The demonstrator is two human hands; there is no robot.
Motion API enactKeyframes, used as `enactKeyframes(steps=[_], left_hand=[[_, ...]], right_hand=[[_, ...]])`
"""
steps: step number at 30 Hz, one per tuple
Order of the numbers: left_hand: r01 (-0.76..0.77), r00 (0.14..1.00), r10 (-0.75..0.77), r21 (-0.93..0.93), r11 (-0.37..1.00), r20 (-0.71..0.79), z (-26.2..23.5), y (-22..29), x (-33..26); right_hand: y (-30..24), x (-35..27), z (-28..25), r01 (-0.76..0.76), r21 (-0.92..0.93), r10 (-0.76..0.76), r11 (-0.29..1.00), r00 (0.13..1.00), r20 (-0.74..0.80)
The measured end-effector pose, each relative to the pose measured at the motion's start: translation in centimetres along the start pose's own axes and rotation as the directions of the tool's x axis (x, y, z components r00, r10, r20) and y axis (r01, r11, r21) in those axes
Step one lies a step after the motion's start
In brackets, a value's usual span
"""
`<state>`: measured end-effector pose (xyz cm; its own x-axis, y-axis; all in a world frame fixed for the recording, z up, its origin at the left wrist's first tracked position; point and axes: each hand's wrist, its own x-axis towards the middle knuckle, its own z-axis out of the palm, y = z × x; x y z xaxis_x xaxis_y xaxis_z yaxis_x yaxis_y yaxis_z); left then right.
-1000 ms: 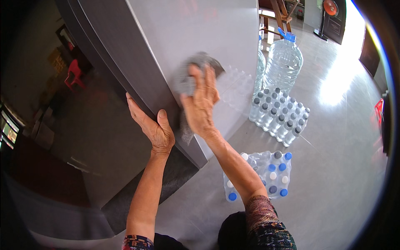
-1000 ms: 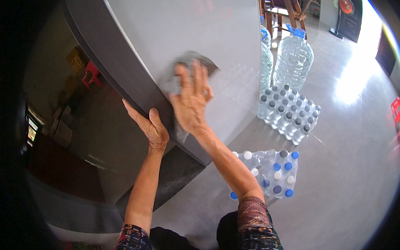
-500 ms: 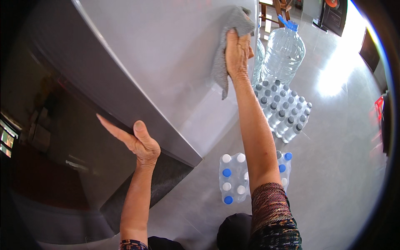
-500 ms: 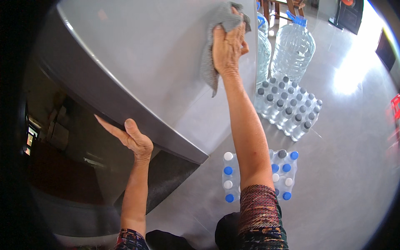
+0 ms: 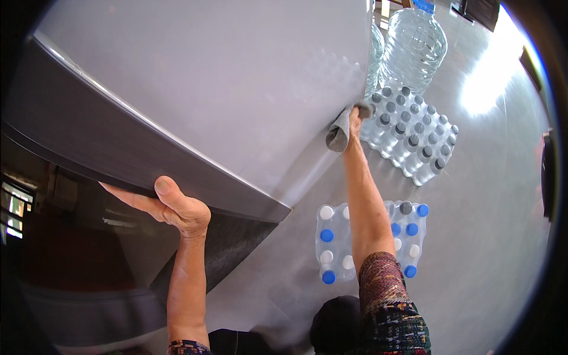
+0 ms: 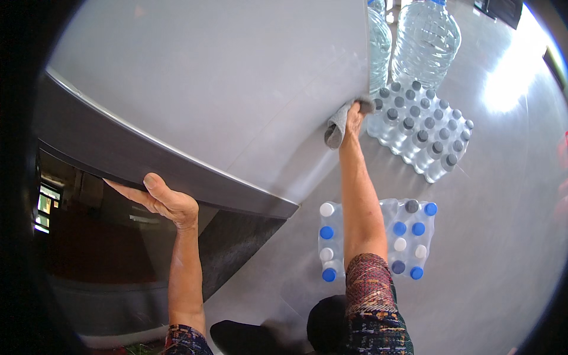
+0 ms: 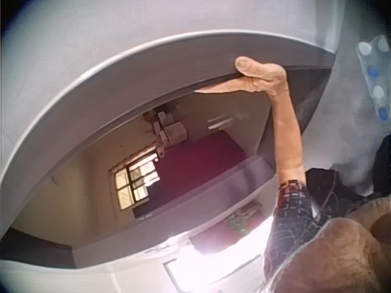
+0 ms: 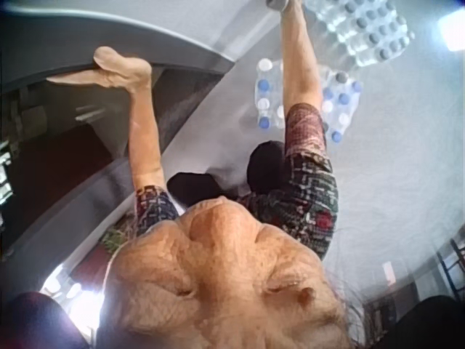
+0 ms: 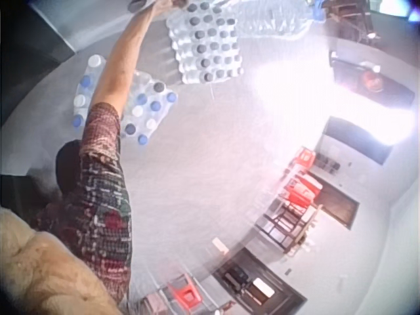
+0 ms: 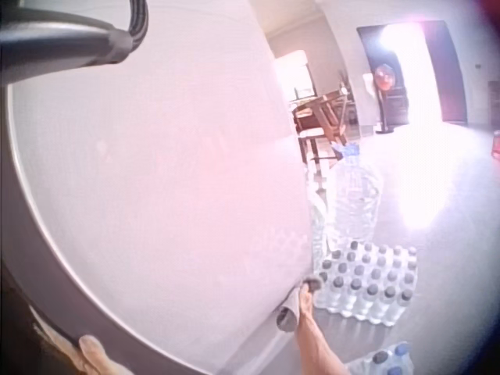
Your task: The person wipes the surfaces of multiple small plastic water bottles and large water jugs using a grey cloth. They handle the bottles in packs and individually, cleaning the caps and sides while kneeling on the floor.
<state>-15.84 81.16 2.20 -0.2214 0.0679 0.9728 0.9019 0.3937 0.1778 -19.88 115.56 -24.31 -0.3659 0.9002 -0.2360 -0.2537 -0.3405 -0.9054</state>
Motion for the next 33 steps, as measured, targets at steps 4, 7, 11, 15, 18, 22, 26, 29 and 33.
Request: enactKeyframes(steps=[4,7,11,15,18,22,26,29,33], left_hand=[[0.027,0.997,-0.032,-0.067,0.997,-0.069,2.2,1.0,-0.3],[0.045,0.999,-0.045,-0.023,0.999,-0.027,0.7,0.1,-0.4],[0.043,0.998,-0.043,-0.015,0.999,-0.034,0.3,0.0,0.1],[0.076,0.996,-0.078,-0.045,0.996,-0.037,1.0,0.5,-0.1],[0.126,0.991,-0.128,-0.040,0.991,-0.038,0.6,0.2,-0.3],[0.124,0.988,-0.124,-0.001,0.992,-0.089,0.8,0.0,-0.9],[0.074,0.992,-0.059,0.138,0.988,-0.112,0.5,0.2,-0.5],[0.118,0.993,-0.107,0.271,0.955,-0.054,-0.2,0.0,-0.8],[0.009,1.000,-0.006,0.307,0.952,-0.011,-0.3,-0.7,-0.4]], right_hand=[[3.7,-1.2,-2.4,-0.200,0.109,0.196,0.974,0.979,0.046],[-0.1,-14.8,2.9,-0.065,0.007,0.065,0.998,0.998,-0.002],[-7.9,-23.8,4.3,0.517,-0.207,-0.461,0.831,0.847,0.265],[-10.0,-20.7,3.8,0.660,-0.217,-0.589,0.720,0.745,0.312],[-8.8,-15.1,2.4,0.315,0.020,-0.311,0.949,0.925,0.219],[-4.0,-7.3,-0.4,0.122,-0.133,-0.108,0.984,0.988,0.110],[-0.4,-2.5,-1.5,0.091,-0.065,-0.086,0.994,0.994,0.064],[2.6,0.4,-3.9,-0.129,-0.032,0.130,0.991,0.991,0.034],[9.0,3.0,-6.8,-0.182,0.043,0.172,0.982,0.972,0.162]])
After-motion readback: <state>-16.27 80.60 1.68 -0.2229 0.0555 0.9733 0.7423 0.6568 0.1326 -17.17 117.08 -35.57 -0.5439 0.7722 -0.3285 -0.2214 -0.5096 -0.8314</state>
